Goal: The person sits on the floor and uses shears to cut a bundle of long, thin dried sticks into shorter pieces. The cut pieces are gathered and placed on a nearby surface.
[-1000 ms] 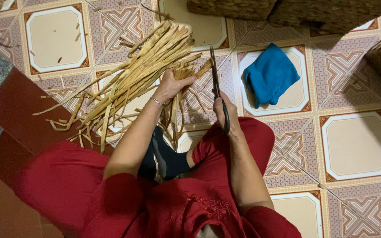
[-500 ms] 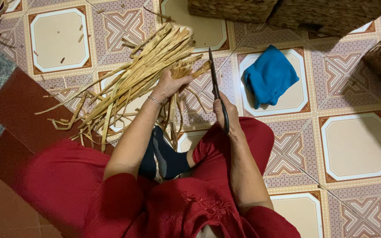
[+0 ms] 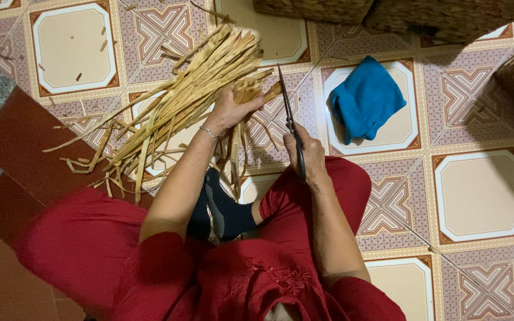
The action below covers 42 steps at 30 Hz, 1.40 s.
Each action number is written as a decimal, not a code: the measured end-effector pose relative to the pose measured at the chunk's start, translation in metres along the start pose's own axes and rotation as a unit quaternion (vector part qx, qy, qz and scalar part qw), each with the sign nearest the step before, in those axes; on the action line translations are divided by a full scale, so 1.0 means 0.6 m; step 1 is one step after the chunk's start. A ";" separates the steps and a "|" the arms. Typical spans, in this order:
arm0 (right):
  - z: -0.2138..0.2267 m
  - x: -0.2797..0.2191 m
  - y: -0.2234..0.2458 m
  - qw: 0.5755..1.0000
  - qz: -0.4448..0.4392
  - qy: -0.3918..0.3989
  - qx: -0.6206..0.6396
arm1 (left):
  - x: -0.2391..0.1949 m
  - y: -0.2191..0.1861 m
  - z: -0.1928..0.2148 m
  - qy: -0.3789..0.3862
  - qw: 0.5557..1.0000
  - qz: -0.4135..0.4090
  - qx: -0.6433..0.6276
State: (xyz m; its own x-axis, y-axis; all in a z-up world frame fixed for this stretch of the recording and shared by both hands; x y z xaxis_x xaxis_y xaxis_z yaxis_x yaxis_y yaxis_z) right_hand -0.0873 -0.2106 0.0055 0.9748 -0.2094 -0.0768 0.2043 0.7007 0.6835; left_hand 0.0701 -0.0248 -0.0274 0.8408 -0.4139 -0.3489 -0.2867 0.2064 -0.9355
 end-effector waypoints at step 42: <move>-0.013 0.044 -0.098 0.906 -0.197 -0.043 0.373 | -0.025 0.267 -0.083 0.056 0.925 0.089 0.364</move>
State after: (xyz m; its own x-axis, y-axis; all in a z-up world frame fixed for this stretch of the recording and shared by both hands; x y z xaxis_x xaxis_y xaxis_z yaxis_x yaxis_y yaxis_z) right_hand -0.0728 -0.2523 -0.0424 0.8219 -0.4173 -0.3877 0.3874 -0.0894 0.9176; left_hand -0.0111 -0.0301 -0.1747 0.7457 -0.3968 -0.5352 0.0038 0.8058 -0.5921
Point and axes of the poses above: each hand's wrist, its own x-axis towards the middle knuckle, its own z-axis out of the back of the hand, y = z × x, the point moved 7 cm from there along x, towards the middle knuckle, and after that the axes turned 13 degrees about -x, right-handed, at the moved point
